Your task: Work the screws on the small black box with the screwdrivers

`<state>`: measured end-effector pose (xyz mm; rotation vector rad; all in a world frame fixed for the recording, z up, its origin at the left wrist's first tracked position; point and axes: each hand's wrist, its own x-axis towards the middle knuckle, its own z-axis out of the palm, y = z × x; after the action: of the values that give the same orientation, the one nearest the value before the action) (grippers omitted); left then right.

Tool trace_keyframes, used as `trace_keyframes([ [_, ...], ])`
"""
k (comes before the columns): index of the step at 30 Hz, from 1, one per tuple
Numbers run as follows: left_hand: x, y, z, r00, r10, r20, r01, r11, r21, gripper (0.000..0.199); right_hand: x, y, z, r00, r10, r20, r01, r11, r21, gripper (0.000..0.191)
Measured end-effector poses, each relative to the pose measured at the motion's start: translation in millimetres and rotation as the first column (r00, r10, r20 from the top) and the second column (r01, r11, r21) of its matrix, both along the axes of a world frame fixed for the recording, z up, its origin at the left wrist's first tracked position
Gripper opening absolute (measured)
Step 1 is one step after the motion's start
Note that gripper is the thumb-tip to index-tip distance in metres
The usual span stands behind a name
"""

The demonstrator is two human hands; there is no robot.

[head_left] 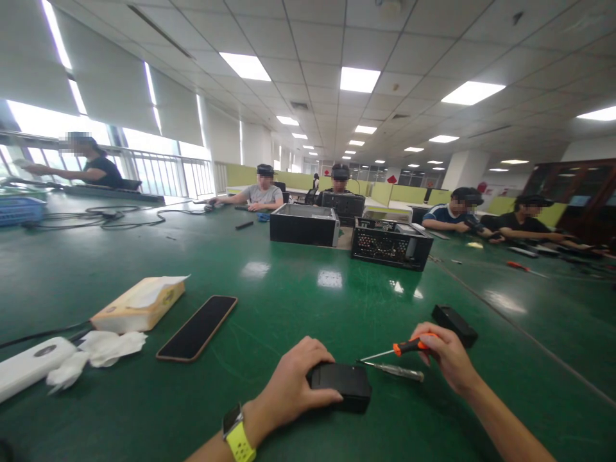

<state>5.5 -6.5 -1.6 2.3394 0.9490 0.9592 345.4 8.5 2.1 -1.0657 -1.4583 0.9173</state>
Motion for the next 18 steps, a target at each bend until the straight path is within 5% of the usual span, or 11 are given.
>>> trace_keyframes([
  [12, -1.3, 3.9, -3.3, 0.999, 0.014, -0.032, -0.014, 1.0, -0.001, 0.049, 3.2, -0.7, 4.0, 0.98, 0.049, 0.191, -0.061, 0.996, 0.058, 0.03],
  [18, -0.7, 4.3, -4.6, 1.0, 0.004, -0.012, -0.004, 1.0, 0.003, 0.054, 3.0, -16.1, 42.1, 0.859, -0.002, 0.512, -0.129, 0.967, 0.219, 0.018],
])
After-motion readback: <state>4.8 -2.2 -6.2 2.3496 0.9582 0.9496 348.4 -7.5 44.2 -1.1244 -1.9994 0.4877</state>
